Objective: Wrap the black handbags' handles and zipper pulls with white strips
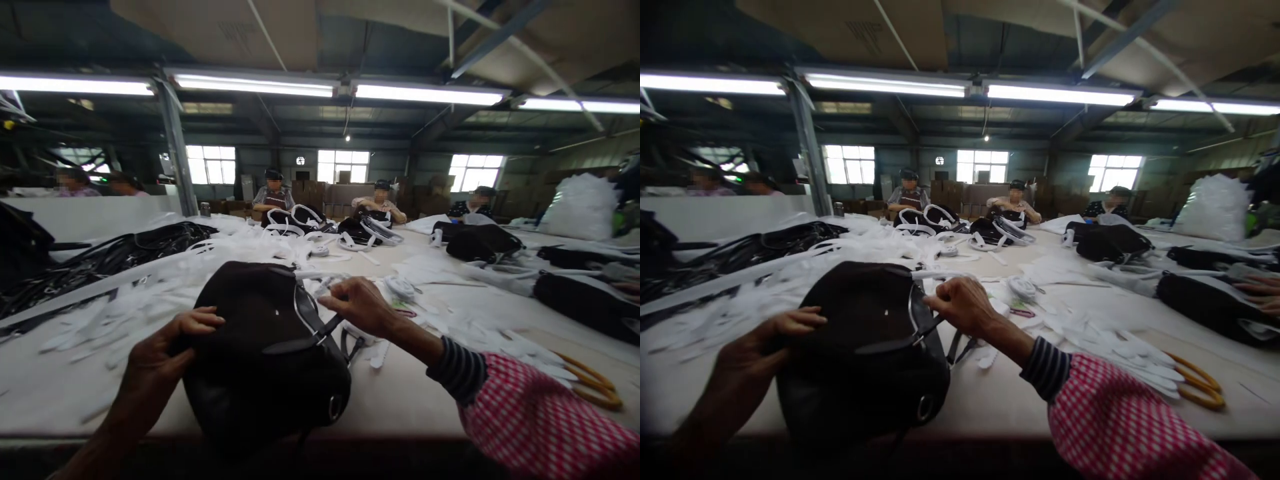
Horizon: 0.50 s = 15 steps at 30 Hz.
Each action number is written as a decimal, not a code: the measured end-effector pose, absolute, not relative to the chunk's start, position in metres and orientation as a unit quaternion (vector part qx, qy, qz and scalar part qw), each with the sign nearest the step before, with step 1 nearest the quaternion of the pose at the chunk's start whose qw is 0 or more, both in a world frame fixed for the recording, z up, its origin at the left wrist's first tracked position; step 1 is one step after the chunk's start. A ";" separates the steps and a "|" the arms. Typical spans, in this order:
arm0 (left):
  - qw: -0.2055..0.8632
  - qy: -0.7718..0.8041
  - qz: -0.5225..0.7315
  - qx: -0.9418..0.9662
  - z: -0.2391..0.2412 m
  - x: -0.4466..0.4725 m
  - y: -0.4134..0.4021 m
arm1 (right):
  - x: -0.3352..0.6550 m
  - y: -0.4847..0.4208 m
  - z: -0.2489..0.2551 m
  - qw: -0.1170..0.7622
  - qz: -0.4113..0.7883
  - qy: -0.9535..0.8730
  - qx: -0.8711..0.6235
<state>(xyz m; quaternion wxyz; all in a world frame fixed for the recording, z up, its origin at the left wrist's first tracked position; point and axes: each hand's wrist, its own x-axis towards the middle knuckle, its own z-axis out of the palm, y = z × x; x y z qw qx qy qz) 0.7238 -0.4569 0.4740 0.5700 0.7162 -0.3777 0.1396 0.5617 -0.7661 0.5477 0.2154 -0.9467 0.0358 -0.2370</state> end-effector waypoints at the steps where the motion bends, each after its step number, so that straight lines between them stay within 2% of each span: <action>1: 0.539 -0.382 0.109 0.742 0.463 0.733 -0.449 | 0.560 -0.768 0.541 0.215 -0.197 0.031 -0.956; 4: 0.435 -0.409 0.070 0.799 0.444 0.757 -0.427 | 0.554 -0.773 0.526 0.267 -0.071 -0.017 -0.961; 6: 0.372 -0.434 0.051 0.819 0.452 0.763 -0.418 | 0.548 -0.777 0.526 0.309 -0.010 -0.056 -0.949; 8: 0.319 -0.450 0.035 0.833 0.468 0.762 -0.417 | 0.539 -0.781 0.531 0.300 0.016 -0.071 -0.951; 11: 0.266 -0.460 0.028 0.847 0.488 0.753 -0.424 | 0.526 -0.787 0.539 0.171 -0.026 -0.053 -0.983; 15: 0.279 -0.443 0.047 0.851 0.478 0.742 -0.434 | 0.530 -0.797 0.543 -0.021 -0.196 0.004 -0.980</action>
